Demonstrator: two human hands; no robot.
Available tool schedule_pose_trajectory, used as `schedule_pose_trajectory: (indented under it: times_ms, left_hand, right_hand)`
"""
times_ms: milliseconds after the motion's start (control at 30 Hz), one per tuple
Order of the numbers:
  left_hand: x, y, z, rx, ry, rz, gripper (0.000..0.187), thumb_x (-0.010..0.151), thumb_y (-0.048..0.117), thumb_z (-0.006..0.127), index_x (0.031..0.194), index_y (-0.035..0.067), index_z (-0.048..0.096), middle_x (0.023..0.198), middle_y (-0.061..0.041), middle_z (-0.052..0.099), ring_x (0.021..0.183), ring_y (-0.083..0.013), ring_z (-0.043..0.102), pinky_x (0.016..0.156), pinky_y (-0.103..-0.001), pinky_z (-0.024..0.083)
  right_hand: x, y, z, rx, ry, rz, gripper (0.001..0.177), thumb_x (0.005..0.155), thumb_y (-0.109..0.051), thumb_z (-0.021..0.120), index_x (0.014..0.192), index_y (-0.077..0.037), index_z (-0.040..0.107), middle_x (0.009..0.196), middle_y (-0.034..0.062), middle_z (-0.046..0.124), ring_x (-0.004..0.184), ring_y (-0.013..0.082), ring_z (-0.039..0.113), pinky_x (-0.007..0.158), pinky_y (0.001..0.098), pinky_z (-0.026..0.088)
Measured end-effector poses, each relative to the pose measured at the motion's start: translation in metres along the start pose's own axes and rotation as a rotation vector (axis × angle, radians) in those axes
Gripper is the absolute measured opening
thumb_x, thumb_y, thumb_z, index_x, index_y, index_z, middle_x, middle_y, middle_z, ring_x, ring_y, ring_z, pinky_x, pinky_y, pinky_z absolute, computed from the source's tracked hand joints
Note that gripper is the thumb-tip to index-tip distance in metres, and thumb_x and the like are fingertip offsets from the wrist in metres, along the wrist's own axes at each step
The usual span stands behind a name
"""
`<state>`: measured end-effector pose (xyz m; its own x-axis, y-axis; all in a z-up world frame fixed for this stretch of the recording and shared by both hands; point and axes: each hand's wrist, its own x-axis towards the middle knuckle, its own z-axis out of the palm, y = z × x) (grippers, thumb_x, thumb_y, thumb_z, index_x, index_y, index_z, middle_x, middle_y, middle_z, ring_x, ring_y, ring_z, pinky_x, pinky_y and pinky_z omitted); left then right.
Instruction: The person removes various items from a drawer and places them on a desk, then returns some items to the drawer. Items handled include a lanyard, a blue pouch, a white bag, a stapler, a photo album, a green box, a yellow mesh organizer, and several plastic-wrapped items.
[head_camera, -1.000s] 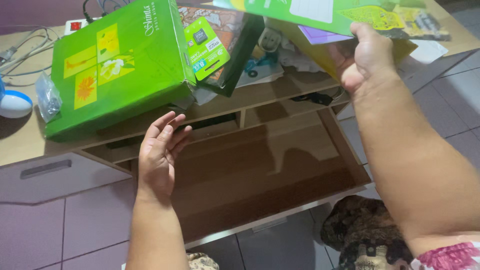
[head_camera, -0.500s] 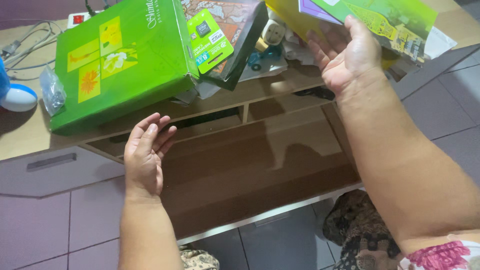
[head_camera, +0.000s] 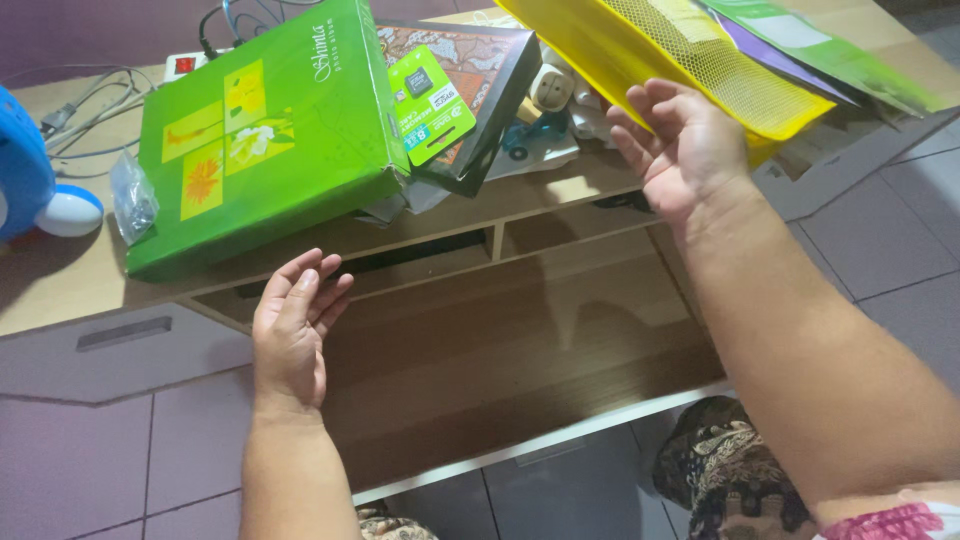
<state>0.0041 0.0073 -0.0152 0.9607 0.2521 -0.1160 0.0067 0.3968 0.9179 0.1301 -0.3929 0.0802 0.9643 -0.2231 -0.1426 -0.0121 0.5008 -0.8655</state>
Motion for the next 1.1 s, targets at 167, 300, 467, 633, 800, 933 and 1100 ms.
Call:
schedule_pose_trajectory:
  times_ms: [167,300,467,633,800,933,1100]
  left_hand:
    - [0.001,-0.001,-0.005,0.011,0.005,0.005,0.032,0.102,0.020,0.054,0.131,0.006,0.059,0.125,-0.011,0.069,0.108,-0.0214,0.069,0.100,-0.039,0.055]
    - [-0.001,-0.001,-0.008,0.059,0.037,-0.015,0.032,0.102,0.020,0.054,0.131,0.007,0.059,0.125,-0.010,0.070,0.109,-0.0214,0.069,0.099,-0.039,0.054]
    - [-0.005,-0.002,-0.012,0.103,0.034,-0.031,0.032,0.102,0.020,0.054,0.131,0.008,0.059,0.126,-0.009,0.070,0.110,-0.0210,0.069,0.099,-0.038,0.052]
    - [-0.004,-0.009,-0.018,0.144,0.041,-0.026,0.032,0.102,0.020,0.054,0.131,0.008,0.060,0.126,-0.009,0.070,0.109,-0.0211,0.069,0.099,-0.039,0.052]
    - [-0.005,-0.011,-0.024,0.180,0.061,-0.025,0.032,0.102,0.020,0.055,0.131,0.009,0.060,0.126,-0.008,0.070,0.108,-0.0213,0.069,0.099,-0.039,0.053]
    - [-0.006,-0.010,-0.029,0.219,0.079,-0.022,0.031,0.102,0.020,0.055,0.131,0.009,0.061,0.125,-0.008,0.070,0.108,-0.0206,0.069,0.097,-0.039,0.053]
    - [-0.009,-0.008,-0.036,0.287,0.108,-0.026,0.032,0.101,0.020,0.056,0.131,0.010,0.061,0.125,-0.008,0.071,0.107,-0.0195,0.069,0.096,-0.037,0.052]
  right_hand:
    - [-0.056,0.017,-0.010,-0.268,-0.119,0.078,0.019,0.098,-0.008,0.048,0.112,-0.008,0.061,0.106,0.0089,0.071,0.099,0.0254,0.073,0.084,0.0378,0.060]
    - [-0.090,0.031,-0.052,-0.413,-0.207,0.238,0.015,0.099,-0.010,0.053,0.109,-0.005,0.063,0.106,0.0105,0.071,0.098,0.0246,0.072,0.083,0.0380,0.060]
    - [-0.117,0.041,-0.125,-0.574,-0.081,0.333,0.020,0.099,-0.015,0.054,0.111,-0.004,0.066,0.106,0.0115,0.074,0.098,0.0228,0.073,0.084,0.0366,0.059]
    - [-0.111,0.055,-0.156,-0.596,-0.041,0.328,0.021,0.100,-0.016,0.055,0.111,-0.004,0.068,0.106,0.0102,0.073,0.099,0.0223,0.072,0.085,0.0363,0.059]
    - [-0.106,0.075,-0.148,-0.698,-0.160,0.334,0.022,0.098,-0.017,0.059,0.112,-0.006,0.071,0.107,0.0063,0.074,0.101,0.0176,0.071,0.086,0.0345,0.059]
    - [-0.106,0.088,-0.138,-0.968,-0.323,0.329,0.026,0.096,-0.020,0.061,0.116,-0.008,0.073,0.107,0.0076,0.075,0.102,0.0192,0.070,0.087,0.0355,0.058]
    - [-0.112,0.090,-0.128,-1.816,-0.615,0.128,0.039,0.094,-0.031,0.064,0.130,-0.018,0.065,0.123,0.0072,0.072,0.116,0.0242,0.068,0.101,0.0385,0.054]
